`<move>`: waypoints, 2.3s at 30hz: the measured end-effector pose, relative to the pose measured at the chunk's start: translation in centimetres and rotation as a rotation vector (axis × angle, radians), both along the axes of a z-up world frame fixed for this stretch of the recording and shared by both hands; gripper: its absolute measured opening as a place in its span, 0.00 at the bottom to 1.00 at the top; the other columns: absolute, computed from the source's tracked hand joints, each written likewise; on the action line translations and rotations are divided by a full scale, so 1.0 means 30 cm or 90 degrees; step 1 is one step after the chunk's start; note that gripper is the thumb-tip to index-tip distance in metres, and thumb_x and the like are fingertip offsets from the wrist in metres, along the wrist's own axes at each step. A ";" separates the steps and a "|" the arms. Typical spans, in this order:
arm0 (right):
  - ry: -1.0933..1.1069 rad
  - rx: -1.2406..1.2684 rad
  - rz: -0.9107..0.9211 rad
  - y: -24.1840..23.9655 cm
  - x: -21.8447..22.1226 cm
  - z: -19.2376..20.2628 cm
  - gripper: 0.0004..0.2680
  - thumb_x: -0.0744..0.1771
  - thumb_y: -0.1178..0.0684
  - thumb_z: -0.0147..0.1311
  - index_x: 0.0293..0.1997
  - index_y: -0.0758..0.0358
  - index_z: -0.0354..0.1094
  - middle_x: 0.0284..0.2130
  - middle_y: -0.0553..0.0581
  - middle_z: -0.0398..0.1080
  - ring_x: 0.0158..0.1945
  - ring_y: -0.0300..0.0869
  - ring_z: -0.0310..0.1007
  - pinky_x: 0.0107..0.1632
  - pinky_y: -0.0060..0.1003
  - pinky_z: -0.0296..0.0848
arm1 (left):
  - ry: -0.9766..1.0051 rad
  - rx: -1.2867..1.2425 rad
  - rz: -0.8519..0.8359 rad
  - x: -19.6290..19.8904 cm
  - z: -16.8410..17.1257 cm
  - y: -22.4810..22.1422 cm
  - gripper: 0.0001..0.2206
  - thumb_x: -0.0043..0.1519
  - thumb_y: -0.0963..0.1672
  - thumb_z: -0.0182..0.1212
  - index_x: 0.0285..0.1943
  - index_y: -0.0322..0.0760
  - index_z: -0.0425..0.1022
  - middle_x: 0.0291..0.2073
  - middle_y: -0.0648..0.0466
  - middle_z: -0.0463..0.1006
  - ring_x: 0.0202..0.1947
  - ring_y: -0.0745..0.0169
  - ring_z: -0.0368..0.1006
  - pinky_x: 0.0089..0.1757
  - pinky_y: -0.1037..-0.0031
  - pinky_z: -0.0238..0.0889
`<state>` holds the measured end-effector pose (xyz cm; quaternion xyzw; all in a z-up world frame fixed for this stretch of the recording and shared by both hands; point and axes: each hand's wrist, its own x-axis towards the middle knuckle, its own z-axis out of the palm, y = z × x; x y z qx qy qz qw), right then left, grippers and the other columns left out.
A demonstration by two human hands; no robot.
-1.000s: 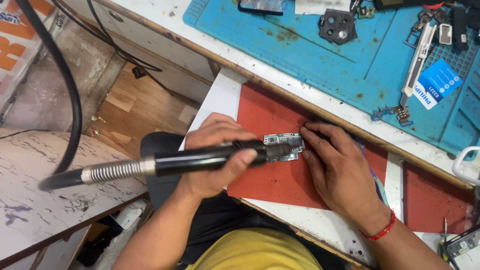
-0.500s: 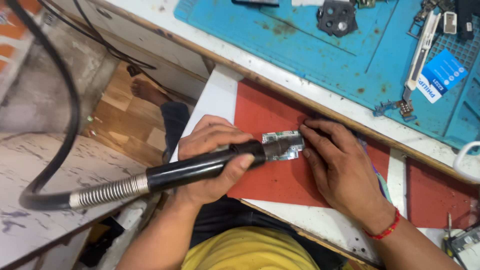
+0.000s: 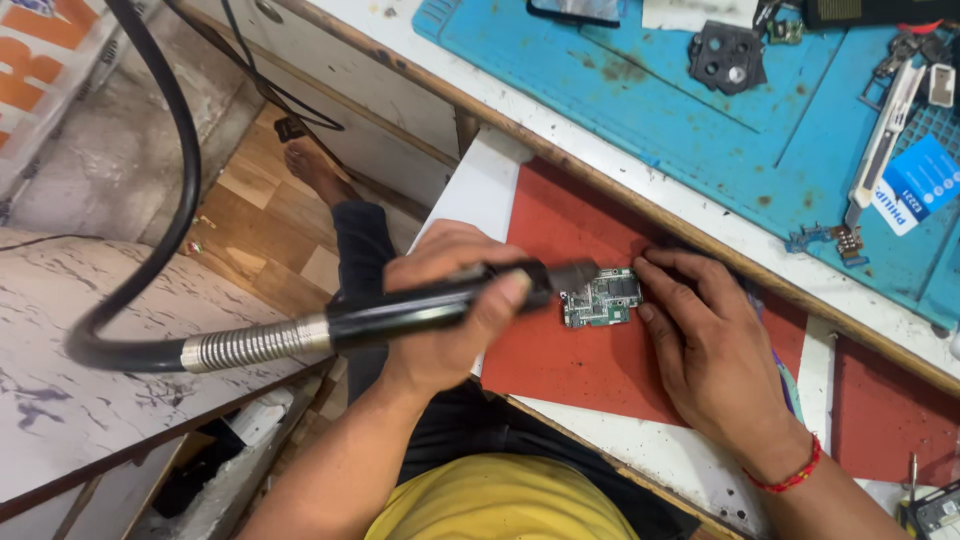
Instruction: The person uses a purple pen-like tool to clean or scrape a small green circuit board on a red mat. They then use a hot air gun to apply heat to the board, likely for soldering or component removal.
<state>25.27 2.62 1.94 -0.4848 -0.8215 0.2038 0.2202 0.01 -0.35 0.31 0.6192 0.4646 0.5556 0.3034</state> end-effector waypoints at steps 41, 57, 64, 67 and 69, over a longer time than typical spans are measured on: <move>-0.039 -0.009 0.021 0.000 0.006 0.007 0.20 0.63 0.51 0.61 0.62 0.63 0.67 0.60 0.63 0.65 0.60 0.57 0.67 0.60 0.51 0.65 | -0.049 -0.009 0.117 0.001 -0.008 -0.002 0.12 0.65 0.47 0.63 0.42 0.30 0.79 0.37 0.48 0.83 0.40 0.59 0.78 0.46 0.72 0.72; -0.005 0.007 -0.028 -0.007 0.010 -0.010 0.16 0.65 0.60 0.53 0.60 0.70 0.67 0.58 0.66 0.68 0.59 0.59 0.70 0.59 0.48 0.70 | -0.016 0.027 0.025 -0.002 -0.031 0.007 0.12 0.64 0.48 0.65 0.42 0.34 0.81 0.35 0.52 0.83 0.37 0.62 0.79 0.45 0.72 0.73; -0.011 0.041 0.010 0.005 0.013 -0.002 0.15 0.65 0.59 0.55 0.58 0.67 0.70 0.57 0.64 0.69 0.59 0.59 0.70 0.57 0.49 0.69 | -0.029 0.019 -0.046 0.000 -0.031 0.014 0.13 0.64 0.49 0.66 0.44 0.34 0.81 0.37 0.53 0.85 0.42 0.60 0.81 0.47 0.72 0.73; 0.011 0.022 -0.002 0.002 0.015 -0.006 0.14 0.65 0.59 0.55 0.58 0.67 0.70 0.57 0.64 0.69 0.59 0.58 0.70 0.58 0.48 0.70 | 0.022 -0.009 0.028 0.004 -0.017 0.005 0.13 0.64 0.49 0.67 0.45 0.34 0.81 0.38 0.52 0.85 0.46 0.60 0.80 0.51 0.70 0.73; 0.020 0.000 -0.038 -0.001 0.010 -0.015 0.14 0.66 0.58 0.56 0.58 0.67 0.69 0.57 0.63 0.69 0.58 0.57 0.71 0.58 0.47 0.71 | 0.032 -0.008 0.015 0.004 -0.006 0.012 0.14 0.64 0.49 0.68 0.46 0.33 0.81 0.38 0.52 0.85 0.47 0.59 0.80 0.52 0.69 0.73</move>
